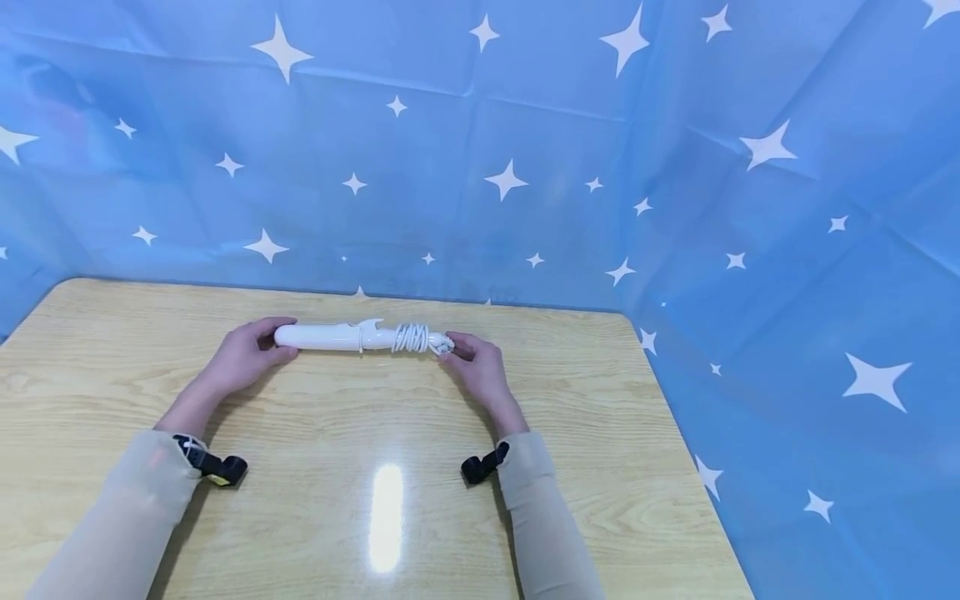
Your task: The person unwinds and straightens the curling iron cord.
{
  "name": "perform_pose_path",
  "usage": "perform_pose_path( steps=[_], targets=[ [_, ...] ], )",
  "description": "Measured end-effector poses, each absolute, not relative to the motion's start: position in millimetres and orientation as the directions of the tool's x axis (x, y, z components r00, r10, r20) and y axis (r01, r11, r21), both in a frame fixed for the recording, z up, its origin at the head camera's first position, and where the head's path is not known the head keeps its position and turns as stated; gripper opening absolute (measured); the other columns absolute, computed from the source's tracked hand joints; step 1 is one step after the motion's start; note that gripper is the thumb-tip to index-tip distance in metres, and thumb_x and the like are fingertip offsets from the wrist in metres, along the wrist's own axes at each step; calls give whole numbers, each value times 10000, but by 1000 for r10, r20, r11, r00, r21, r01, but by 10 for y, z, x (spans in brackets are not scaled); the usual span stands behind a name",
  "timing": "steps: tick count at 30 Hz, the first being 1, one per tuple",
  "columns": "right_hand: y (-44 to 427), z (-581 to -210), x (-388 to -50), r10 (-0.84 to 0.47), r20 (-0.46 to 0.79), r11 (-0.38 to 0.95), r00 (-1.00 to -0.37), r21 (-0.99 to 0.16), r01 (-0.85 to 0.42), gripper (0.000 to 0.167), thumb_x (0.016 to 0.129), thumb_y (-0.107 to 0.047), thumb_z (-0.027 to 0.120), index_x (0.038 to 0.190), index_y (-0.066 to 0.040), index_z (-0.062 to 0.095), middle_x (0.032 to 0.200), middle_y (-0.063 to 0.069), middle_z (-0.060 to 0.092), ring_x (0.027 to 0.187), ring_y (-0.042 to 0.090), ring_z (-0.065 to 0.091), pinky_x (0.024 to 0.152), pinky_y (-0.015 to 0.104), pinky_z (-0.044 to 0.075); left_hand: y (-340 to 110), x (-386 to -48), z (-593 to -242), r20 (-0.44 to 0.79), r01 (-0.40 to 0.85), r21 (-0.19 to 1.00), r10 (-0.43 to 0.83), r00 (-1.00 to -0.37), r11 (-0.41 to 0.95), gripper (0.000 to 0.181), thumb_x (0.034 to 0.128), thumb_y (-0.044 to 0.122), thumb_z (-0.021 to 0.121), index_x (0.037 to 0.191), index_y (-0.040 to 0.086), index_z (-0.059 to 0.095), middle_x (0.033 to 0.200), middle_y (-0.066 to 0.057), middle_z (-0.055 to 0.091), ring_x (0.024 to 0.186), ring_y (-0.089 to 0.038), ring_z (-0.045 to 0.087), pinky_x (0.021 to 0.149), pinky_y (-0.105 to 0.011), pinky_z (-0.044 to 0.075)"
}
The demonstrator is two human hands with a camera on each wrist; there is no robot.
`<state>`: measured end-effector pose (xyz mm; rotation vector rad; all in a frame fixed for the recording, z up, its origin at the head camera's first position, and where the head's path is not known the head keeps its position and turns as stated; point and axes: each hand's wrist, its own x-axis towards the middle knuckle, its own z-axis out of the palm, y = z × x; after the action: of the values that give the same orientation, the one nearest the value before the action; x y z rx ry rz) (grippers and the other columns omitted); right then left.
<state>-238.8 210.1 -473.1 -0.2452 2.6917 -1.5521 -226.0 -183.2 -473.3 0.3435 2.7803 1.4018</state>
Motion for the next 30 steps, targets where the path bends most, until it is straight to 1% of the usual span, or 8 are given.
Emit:
perform_pose_path(
  steps=[3, 6, 14, 21, 23, 25, 28, 30],
  targets=[
    [2123, -4717, -2384, -146, 46, 484, -988, -868, -112, 427, 964, -138, 739, 1378, -84, 646, 1248, 106, 716, 1146, 234, 683, 973, 377, 586, -1828, -2260, -4734, 74, 175, 815, 200, -977, 553, 520, 977, 98, 710, 1438, -54, 524, 1370, -306, 573, 1246, -470, 539, 1173, -616, 323],
    [2138, -4704, -2366, -141, 30, 478, -990, -873, -94, 423, 954, -115, 748, 1363, -69, 653, 1230, 120, 721, 1135, 253, 688, 962, 368, 591, -1832, -2238, -4734, 57, 161, 831, 206, -977, 533, 494, 970, 90, 718, 1411, -54, 551, 1345, -290, 595, 1222, -443, 563, 1046, -584, 475],
    [2140, -4686, -2360, -160, 30, 505, -987, -856, -108, 395, 907, -83, 794, 1288, -43, 699, 1160, 129, 745, 1068, 265, 715, 892, 334, 617, -1854, -2162, -4668, 70, 154, 853, 183, -981, 499, 472, 940, 46, 736, 1371, -73, 586, 1307, -297, 624, 1189, -439, 604, 1007, -557, 517],
    [2169, -4558, -2288, -148, -8, 571, -989, -817, -79, 400, 915, -97, 787, 1301, -45, 693, 1193, 132, 734, 1085, 268, 707, 871, 323, 622, -1822, -2126, -4636, 43, 128, 870, 185, -982, 475, 503, 914, 53, 771, 1368, -70, 593, 1296, -288, 638, 1174, -423, 626, 990, -512, 549],
    [2172, -4520, -2263, -154, 3, 569, -988, -817, -91, 396, 916, -93, 784, 1297, -37, 693, 1184, 139, 736, 1079, 271, 710, 807, 304, 634, -1820, -2106, -4610, 41, 123, 874, 180, -983, 471, 510, 904, 54, 783, 1364, -66, 598, 1290, -282, 643, 1160, -412, 636, 970, -446, 570],
    [2169, -4478, -2240, -165, 32, 570, -986, -812, -122, 390, 916, -91, 783, 1291, -30, 694, 1164, 143, 740, 1071, 272, 715, 749, 288, 638, -1824, -2081, -4565, 40, 117, 883, 176, -984, 454, 519, 892, 50, 794, 1360, -67, 601, 1280, -281, 649, 1146, -399, 647, 925, -336, 588],
    [2163, -4398, -2206, -189, 100, 577, -977, -794, -193, 382, 914, -77, 782, 1279, -6, 694, 1139, 163, 743, 1054, 285, 722, 742, 287, 642, -1832, -2057, -4480, 39, 108, 906, 172, -984, 410, 521, 889, 33, 793, 1359, -75, 597, 1268, -290, 651, 1142, -396, 650, 847, -204, 588],
    [2160, -4337, -2183, -202, 134, 584, -970, -779, -229, 377, 913, -68, 781, 1273, 3, 695, 1131, 172, 743, 1034, 288, 728, 770, 287, 641, -1837, -2048, -4424, 41, 105, 915, 170, -985, 389, 512, 892, 21, 786, 1356, -81, 595, 1268, -296, 649, 1148, -398, 647, 820, -166, 586]
  ],
)
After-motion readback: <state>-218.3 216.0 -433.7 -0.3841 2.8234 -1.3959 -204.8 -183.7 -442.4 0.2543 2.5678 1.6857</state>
